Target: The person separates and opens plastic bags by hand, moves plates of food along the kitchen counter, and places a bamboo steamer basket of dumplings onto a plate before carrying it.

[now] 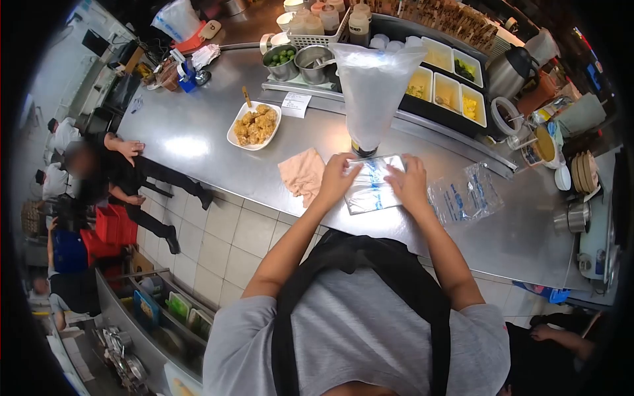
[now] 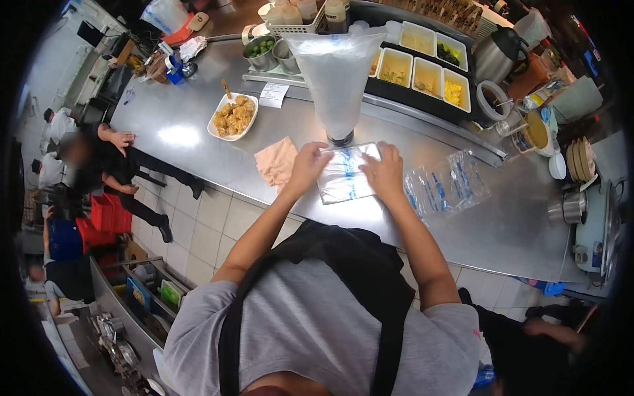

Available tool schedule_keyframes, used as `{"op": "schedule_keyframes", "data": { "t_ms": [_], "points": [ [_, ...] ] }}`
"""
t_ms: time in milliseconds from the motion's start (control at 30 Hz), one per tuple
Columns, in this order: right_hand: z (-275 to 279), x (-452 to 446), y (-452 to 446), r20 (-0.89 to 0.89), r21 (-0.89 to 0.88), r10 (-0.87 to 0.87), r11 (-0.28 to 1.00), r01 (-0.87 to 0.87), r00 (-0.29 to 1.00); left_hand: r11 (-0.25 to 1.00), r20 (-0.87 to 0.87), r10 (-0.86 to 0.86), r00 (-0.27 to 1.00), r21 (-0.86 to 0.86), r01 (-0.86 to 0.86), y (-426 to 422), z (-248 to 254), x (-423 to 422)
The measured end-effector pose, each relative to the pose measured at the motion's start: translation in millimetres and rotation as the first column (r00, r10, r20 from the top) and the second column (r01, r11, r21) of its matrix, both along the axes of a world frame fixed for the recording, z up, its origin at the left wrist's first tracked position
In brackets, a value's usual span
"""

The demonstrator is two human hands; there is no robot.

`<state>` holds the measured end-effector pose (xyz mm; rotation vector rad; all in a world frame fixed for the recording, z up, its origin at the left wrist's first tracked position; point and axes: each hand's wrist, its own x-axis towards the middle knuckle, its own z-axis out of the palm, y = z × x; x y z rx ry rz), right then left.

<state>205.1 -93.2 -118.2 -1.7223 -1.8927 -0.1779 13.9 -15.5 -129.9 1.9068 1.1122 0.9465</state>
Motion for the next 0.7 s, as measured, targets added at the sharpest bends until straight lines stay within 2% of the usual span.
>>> {"op": "schedule_keyframes", "data": {
  "t_ms": [33,67,100,133,200,233,267,300,333,400,433,500,533,600,633,700],
  "points": [
    [-1,-3,-7,0.003,-0.002,0.007,1.000,-0.007,1.000,1.000,0.003,0.007,1.000,-0.002,-0.007,-8,-1,0],
    [1,-4,-7,-0.028,0.045,0.051,0.998,-0.050,0.998,0.966,-0.209,0.020,0.978,0.256,0.035,-12,1,4],
    [4,-5,-4,-0.055,0.097,0.105,0.990,-0.099,0.993,0.867,-0.401,0.099,0.911,0.484,0.119,-14,3,9],
    [7,-5,-2,-0.045,0.114,0.129,0.986,-0.123,0.991,0.920,-0.389,0.041,0.921,0.374,0.117,-16,1,12],
    [13,-1,2,-0.422,0.112,0.136,0.989,-0.098,0.896,0.958,-0.352,-0.092,0.931,0.224,0.179,-11,6,10],
    [17,-4,3,-0.417,0.140,0.171,0.982,-0.123,0.892,0.966,-0.235,-0.202,0.951,0.111,0.233,-8,14,10],
    [22,-6,2,-0.789,0.058,0.127,0.989,-0.133,0.602,0.954,-0.100,-0.298,0.949,0.008,0.300,-5,21,9],
    [24,-7,1,-0.982,-0.027,0.009,0.981,-0.192,0.187,0.955,-0.068,-0.297,0.953,-0.001,0.297,-7,32,10],
    [22,-2,1,-0.982,-0.014,0.027,0.977,-0.214,0.186,0.954,-0.034,-0.299,0.954,-0.016,0.299,-10,44,11],
    [18,12,2,-0.929,-0.300,-0.142,0.828,-0.473,0.340,0.953,-0.067,-0.303,0.951,-0.028,0.302,-10,53,10],
    [12,13,5,-0.930,-0.294,-0.131,0.825,-0.482,0.344,0.954,-0.035,-0.296,0.954,0.043,0.298,-8,51,10],
    [0,13,9,-0.975,-0.202,-0.124,0.842,-0.500,0.185,0.950,0.071,-0.280,0.957,0.166,0.265,-8,47,11],
    [14,4,9,-0.975,-0.201,-0.124,0.841,-0.502,0.183,0.950,0.070,-0.278,0.958,0.166,0.264,-8,52,10],
    [41,-10,9,-0.992,-0.115,-0.128,0.869,-0.481,0.006,0.983,0.176,-0.123,0.977,-0.115,0.145,-8,65,8],
    [37,-7,11,-0.992,-0.114,-0.126,0.871,-0.478,0.006,0.983,0.176,-0.126,0.976,-0.113,0.148,-7,71,6],
    [29,-2,17,-0.969,-0.177,-0.100,0.919,-0.352,0.225,0.984,0.043,-0.147,0.988,-0.096,0.150,-4,81,1]
  ]
}}
